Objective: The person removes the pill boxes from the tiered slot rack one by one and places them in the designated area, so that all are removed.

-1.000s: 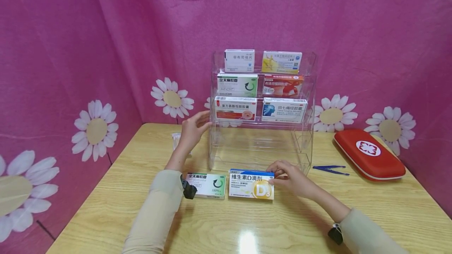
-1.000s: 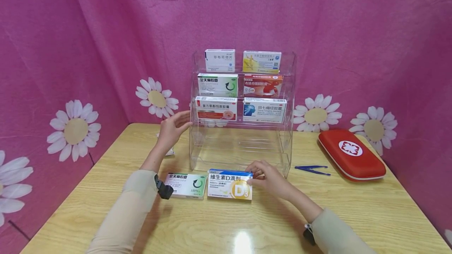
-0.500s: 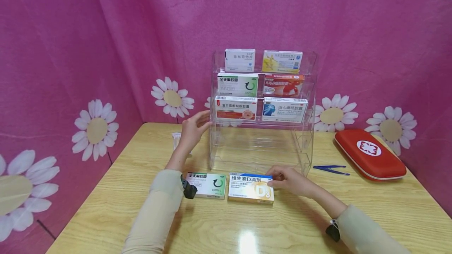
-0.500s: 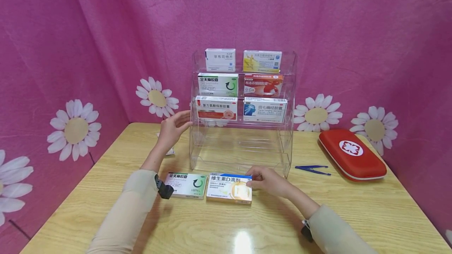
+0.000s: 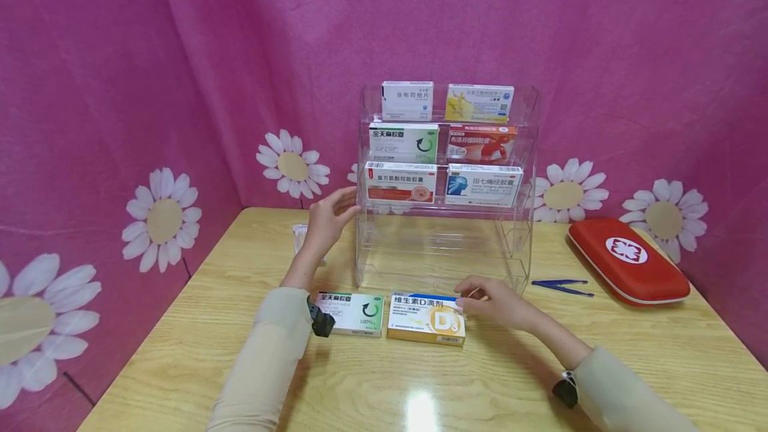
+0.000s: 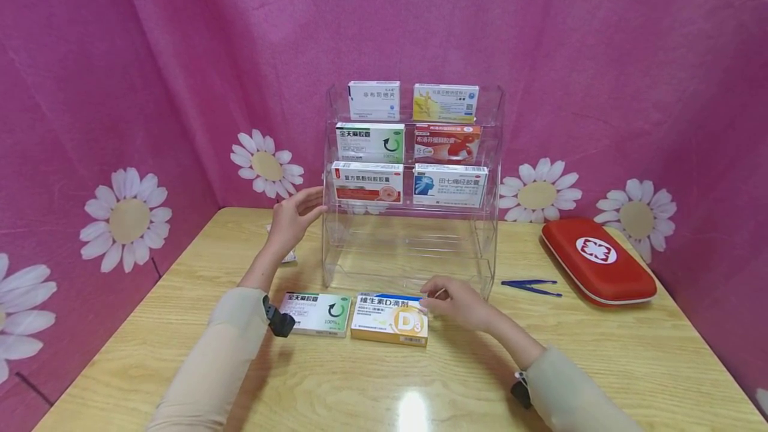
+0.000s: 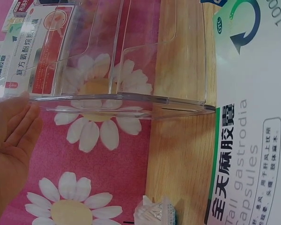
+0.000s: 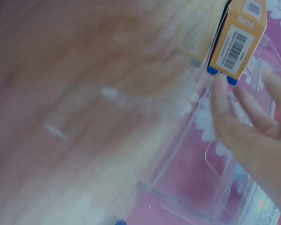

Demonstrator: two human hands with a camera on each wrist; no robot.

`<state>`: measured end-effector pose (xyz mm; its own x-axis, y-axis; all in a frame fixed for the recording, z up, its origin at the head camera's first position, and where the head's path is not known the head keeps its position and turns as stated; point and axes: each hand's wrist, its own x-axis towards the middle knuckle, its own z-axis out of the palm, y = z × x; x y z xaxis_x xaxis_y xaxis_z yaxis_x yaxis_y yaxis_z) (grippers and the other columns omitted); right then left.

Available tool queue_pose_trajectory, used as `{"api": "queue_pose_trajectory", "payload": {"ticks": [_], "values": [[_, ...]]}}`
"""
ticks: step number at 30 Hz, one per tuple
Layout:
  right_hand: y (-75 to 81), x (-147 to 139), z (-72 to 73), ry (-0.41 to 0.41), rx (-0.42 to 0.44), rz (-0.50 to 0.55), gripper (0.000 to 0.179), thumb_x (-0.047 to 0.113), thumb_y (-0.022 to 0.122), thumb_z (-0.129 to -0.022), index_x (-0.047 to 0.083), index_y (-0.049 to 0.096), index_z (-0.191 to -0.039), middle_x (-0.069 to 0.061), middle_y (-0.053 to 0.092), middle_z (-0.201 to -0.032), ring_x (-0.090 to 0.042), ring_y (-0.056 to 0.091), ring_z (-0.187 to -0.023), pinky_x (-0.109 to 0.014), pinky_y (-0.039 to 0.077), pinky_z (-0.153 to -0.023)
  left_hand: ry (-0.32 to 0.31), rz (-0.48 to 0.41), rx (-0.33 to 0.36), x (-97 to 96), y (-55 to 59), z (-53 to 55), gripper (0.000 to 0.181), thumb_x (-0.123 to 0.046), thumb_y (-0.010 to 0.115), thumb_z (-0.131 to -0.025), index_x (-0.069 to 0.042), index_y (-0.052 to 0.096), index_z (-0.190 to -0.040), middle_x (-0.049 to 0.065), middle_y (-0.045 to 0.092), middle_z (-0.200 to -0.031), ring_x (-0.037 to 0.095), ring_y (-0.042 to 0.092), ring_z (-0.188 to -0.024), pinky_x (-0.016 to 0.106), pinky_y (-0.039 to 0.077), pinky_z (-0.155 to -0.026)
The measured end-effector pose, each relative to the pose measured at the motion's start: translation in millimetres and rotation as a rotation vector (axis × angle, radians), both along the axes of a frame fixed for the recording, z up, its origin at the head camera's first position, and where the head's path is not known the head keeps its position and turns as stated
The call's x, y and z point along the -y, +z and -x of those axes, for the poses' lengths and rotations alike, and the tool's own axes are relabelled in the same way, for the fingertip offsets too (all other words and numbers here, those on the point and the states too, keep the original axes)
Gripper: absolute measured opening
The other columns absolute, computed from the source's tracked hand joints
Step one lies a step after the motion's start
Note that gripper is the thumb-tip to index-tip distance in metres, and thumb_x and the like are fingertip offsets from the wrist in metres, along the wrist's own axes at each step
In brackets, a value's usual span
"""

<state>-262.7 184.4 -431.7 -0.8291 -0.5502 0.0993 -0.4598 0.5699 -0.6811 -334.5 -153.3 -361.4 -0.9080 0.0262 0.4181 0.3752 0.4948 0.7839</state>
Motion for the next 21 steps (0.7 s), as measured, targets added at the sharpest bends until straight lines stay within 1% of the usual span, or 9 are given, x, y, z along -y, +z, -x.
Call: {"api": "queue_pose_trajectory", "payload": {"ticks": [3, 6, 8, 10, 11, 14, 17, 19, 21], "values": [[7.3, -4, -0.6, -0.059, -0.018, 0.035, 0.025, 0.017, 0.063, -0.096, -0.002, 0.065, -0.111, -0.017, 0.069, -0.108, -0.016, 0.065, -0.093, -0.022, 0.058, -0.079, 0.003, 0.005, 0.003, -0.2, -0.2, 0.2, 0.040, -0.011, 0.068, -0.091, -0.006, 0.061, -0.130, 0.016, 0.066, -0.128, 0.028, 0.065, -0.119, 0.035, 0.055, -0.101], [16.4, -8, 1.1, -0.107, -0.086, 0.094, 0.022, 0.012, 0.064, -0.094, -0.001, 0.065, -0.111, -0.018, 0.069, -0.107, -0.024, 0.068, -0.095, -0.031, 0.061, -0.084, 0.002, 0.010, -0.001, -0.2, -0.1, 0.6, 0.040, -0.012, 0.068, -0.091, -0.006, 0.061, -0.130, 0.016, 0.066, -0.128, 0.028, 0.065, -0.119, 0.035, 0.055, -0.102], [23.6, -10, 3.6, -0.140, -0.176, 0.126, 0.022, 0.010, 0.067, -0.092, -0.001, 0.065, -0.111, -0.017, 0.069, -0.106, -0.028, 0.068, -0.096, -0.037, 0.062, -0.086, 0.002, 0.008, 0.001, -0.1, -0.5, 0.9, 0.040, -0.012, 0.068, -0.091, -0.006, 0.061, -0.130, 0.015, 0.066, -0.128, 0.028, 0.065, -0.119, 0.035, 0.055, -0.102], [31.8, -13, 7.6, -0.170, -0.308, 0.138, 0.023, 0.007, 0.070, -0.088, 0.000, 0.065, -0.110, -0.015, 0.069, -0.104, -0.029, 0.068, -0.096, -0.039, 0.062, -0.085, 0.000, 0.006, 0.000, 0.2, -0.6, 0.9, 0.040, -0.012, 0.068, -0.092, -0.006, 0.061, -0.130, 0.015, 0.066, -0.128, 0.027, 0.065, -0.119, 0.035, 0.055, -0.102], [36.6, -14, 10.0, -0.187, -0.375, 0.140, 0.025, 0.006, 0.072, -0.087, 0.001, 0.065, -0.110, -0.014, 0.068, -0.103, -0.029, 0.067, -0.095, -0.038, 0.062, -0.085, -0.001, 0.004, 0.000, 0.2, -0.7, 0.8, 0.040, -0.012, 0.068, -0.092, -0.007, 0.061, -0.130, 0.015, 0.066, -0.128, 0.027, 0.065, -0.119, 0.035, 0.055, -0.102], [51.1, -19, 19.2, -0.238, -0.552, 0.148, 0.030, 0.002, 0.076, -0.082, 0.000, 0.066, -0.110, -0.013, 0.067, -0.104, -0.027, 0.064, -0.096, -0.021, 0.058, -0.085, -0.005, -0.003, 0.000, 0.2, -0.6, 1.0, 0.040, -0.012, 0.068, -0.091, -0.007, 0.060, -0.131, 0.015, 0.066, -0.128, 0.027, 0.065, -0.119, 0.034, 0.055, -0.102], [64.8, -24, 29.5, -0.282, -0.644, 0.158, 0.035, 0.000, 0.076, -0.081, -0.001, 0.065, -0.114, -0.016, 0.064, -0.107, -0.029, 0.061, -0.098, -0.004, 0.046, -0.085, -0.009, -0.005, 0.003, 0.5, -0.4, 0.9, 0.041, -0.011, 0.068, -0.091, -0.006, 0.060, -0.131, 0.015, 0.066, -0.128, 0.027, 0.065, -0.119, 0.033, 0.055, -0.102], [73.3, -27, 36.2, -0.307, -0.679, 0.157, 0.036, 0.000, 0.076, -0.081, -0.002, 0.064, -0.115, -0.018, 0.062, -0.111, -0.031, 0.059, -0.102, -0.004, 0.040, -0.083, -0.010, -0.007, 0.008, 0.4, -0.5, 0.6, 0.041, -0.011, 0.068, -0.091, -0.007, 0.060, -0.131, 0.015, 0.066, -0.129, 0.026, 0.065, -0.120, 0.033, 0.055, -0.102], [81.3, -29, 42.4, -0.334, -0.719, 0.143, 0.036, 0.000, 0.076, -0.082, -0.004, 0.063, -0.116, -0.021, 0.059, -0.112, -0.034, 0.057, -0.104, -0.012, 0.042, -0.079, -0.012, -0.006, 0.013, 0.2, -0.7, 0.6, 0.042, -0.011, 0.068, -0.091, -0.007, 0.059, -0.132, 0.015, 0.066, -0.129, 0.026, 0.065, -0.120, 0.033, 0.055, -0.102]]}}
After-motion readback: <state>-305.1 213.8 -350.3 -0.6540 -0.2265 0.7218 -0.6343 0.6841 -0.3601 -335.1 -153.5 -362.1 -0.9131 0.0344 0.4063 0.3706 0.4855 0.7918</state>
